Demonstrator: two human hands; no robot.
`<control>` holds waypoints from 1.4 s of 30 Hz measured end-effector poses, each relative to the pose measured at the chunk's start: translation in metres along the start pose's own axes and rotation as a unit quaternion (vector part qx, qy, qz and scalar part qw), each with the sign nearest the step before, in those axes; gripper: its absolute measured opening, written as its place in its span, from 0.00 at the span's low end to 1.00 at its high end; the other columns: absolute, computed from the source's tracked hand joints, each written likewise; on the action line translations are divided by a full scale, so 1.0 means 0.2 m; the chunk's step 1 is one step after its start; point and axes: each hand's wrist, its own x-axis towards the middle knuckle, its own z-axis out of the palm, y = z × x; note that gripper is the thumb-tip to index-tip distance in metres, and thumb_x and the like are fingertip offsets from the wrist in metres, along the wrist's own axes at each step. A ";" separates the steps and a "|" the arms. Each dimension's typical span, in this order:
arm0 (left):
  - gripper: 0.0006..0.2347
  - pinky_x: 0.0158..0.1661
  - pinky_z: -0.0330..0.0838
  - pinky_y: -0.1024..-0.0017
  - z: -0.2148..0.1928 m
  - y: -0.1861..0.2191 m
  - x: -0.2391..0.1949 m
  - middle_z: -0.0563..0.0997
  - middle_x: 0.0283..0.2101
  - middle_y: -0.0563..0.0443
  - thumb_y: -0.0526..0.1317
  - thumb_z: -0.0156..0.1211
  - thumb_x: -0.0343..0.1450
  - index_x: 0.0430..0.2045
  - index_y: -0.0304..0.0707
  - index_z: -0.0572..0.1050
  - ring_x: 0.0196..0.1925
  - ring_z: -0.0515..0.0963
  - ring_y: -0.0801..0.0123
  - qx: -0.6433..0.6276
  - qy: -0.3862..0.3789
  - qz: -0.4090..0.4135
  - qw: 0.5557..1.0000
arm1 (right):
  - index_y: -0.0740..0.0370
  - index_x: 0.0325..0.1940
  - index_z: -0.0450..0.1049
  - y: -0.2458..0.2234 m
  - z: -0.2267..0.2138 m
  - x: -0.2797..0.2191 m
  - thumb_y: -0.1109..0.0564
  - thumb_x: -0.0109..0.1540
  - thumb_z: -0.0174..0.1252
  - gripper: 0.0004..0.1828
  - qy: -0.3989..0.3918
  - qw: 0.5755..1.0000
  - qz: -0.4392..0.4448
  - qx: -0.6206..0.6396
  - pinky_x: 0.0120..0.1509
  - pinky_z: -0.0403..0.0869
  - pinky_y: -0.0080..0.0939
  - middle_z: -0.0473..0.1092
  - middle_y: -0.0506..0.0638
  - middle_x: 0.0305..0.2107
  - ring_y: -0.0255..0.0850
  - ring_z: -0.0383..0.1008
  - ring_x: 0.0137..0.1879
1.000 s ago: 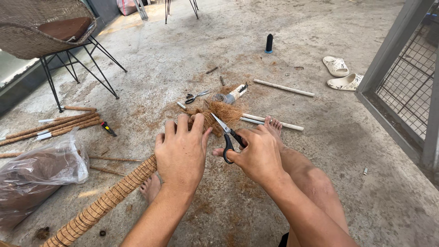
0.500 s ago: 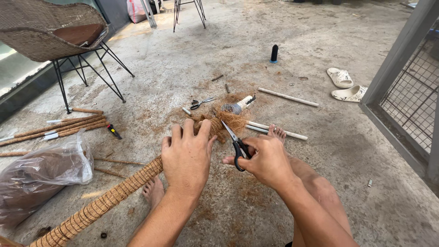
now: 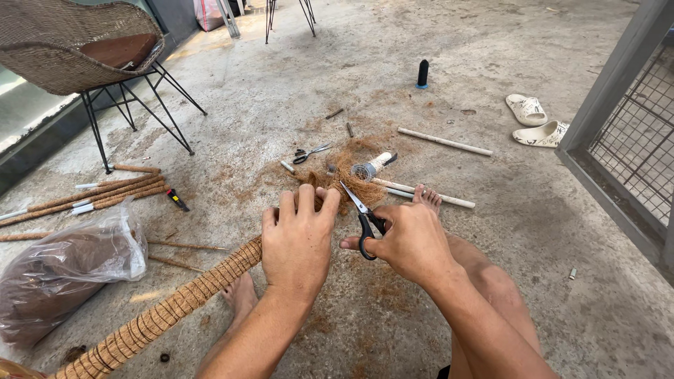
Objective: The person constructs a plant support pole by wrapping coconut fiber around a PVC pipe, securing it with wire and tape, and trimming excess fiber with scissors.
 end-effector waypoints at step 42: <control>0.24 0.40 0.68 0.58 0.10 0.04 0.00 0.76 0.34 0.46 0.58 0.53 0.73 0.47 0.32 0.74 0.35 0.77 0.61 -0.004 -0.056 -0.032 0.998 | 0.69 0.25 0.79 0.31 0.25 0.05 0.45 0.48 0.75 0.22 -0.185 0.827 0.115 0.518 0.32 0.86 0.39 0.67 0.45 0.15 0.32 0.71 0.21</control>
